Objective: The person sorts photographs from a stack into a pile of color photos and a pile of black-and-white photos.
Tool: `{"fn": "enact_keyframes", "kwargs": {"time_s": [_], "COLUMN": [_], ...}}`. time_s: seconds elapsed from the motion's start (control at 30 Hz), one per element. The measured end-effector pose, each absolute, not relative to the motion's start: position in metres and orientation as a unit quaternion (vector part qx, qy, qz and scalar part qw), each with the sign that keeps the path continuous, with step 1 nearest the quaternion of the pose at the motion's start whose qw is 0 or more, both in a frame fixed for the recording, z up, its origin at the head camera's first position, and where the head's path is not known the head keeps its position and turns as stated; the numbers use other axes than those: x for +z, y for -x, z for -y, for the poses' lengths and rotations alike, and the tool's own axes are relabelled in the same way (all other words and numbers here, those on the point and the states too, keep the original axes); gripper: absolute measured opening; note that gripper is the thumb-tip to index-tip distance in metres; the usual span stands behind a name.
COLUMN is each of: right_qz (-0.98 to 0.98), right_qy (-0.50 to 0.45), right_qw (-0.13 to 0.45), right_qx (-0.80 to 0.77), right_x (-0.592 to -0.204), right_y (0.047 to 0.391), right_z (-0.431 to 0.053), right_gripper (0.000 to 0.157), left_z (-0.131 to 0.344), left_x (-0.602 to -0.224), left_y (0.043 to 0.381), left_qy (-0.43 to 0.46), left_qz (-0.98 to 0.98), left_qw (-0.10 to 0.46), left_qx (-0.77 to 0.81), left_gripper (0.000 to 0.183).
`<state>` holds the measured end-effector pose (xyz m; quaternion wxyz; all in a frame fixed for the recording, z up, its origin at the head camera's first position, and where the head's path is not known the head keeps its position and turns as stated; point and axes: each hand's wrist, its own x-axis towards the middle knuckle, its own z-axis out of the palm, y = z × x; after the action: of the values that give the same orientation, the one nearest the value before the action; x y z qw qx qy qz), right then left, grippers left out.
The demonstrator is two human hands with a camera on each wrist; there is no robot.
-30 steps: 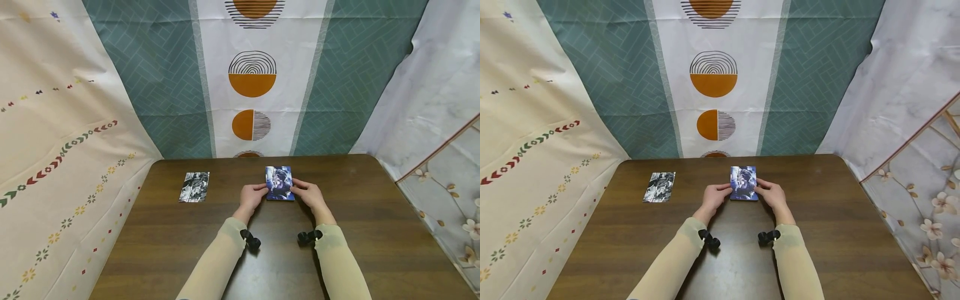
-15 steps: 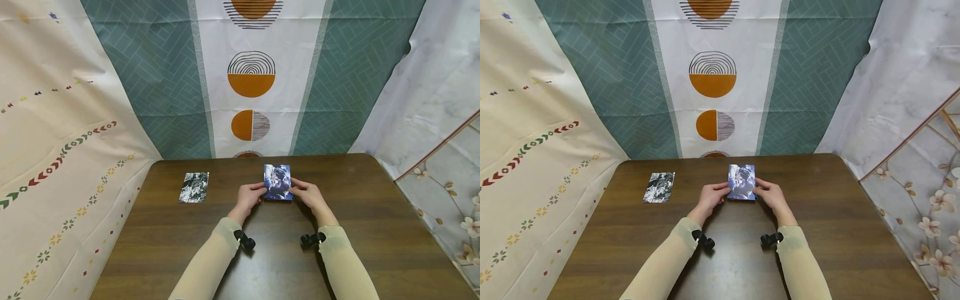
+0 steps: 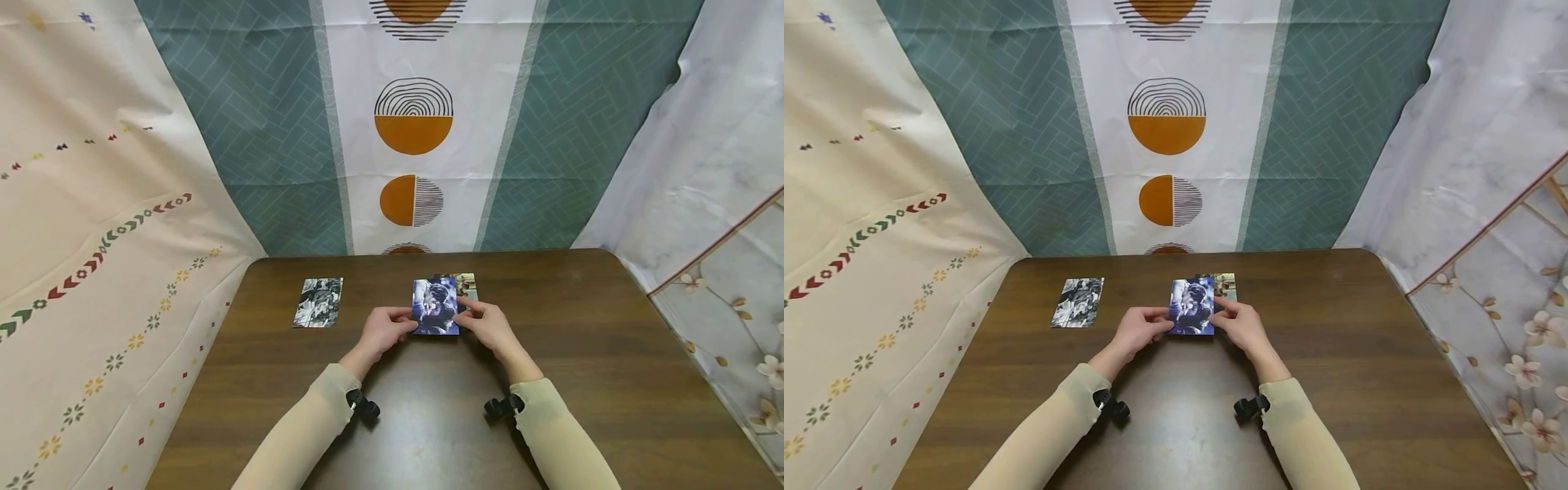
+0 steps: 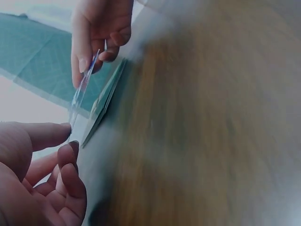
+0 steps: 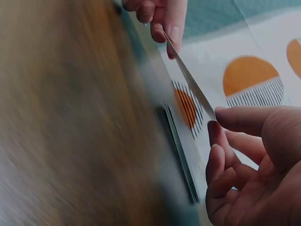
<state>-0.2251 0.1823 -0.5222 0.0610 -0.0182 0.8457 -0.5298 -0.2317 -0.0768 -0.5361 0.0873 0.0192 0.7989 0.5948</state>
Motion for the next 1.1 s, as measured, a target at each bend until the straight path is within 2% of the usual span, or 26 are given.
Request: {"fn": "enact_keyframes", "kwargs": {"time_s": [0.27, 0.57, 1.1], "right_qz": [-0.860, -0.874, -0.895], "right_qy": [0.052, 0.086, 0.109], "right_qw": [0.078, 0.085, 0.087], "right_qx": [-0.501, -0.471, -0.424], "right_x": [-0.528, -0.537, -0.535], "right_y": [0.212, 0.200, 0.200], "right_z": [-0.149, -0.123, -0.115], "right_gripper": [0.054, 0.053, 0.058], "left_z": [0.118, 0.149, 0.155], "left_x": [-0.535, -0.534, -0.535], "left_y": [0.214, 0.202, 0.198], "left_qy": [-0.025, -0.032, -0.068], "left_qz": [-0.838, -0.861, -0.884], "left_qw": [0.102, 0.127, 0.122], "left_qx": [0.536, 0.491, 0.447], "left_gripper": [0.041, 0.051, 0.056]}}
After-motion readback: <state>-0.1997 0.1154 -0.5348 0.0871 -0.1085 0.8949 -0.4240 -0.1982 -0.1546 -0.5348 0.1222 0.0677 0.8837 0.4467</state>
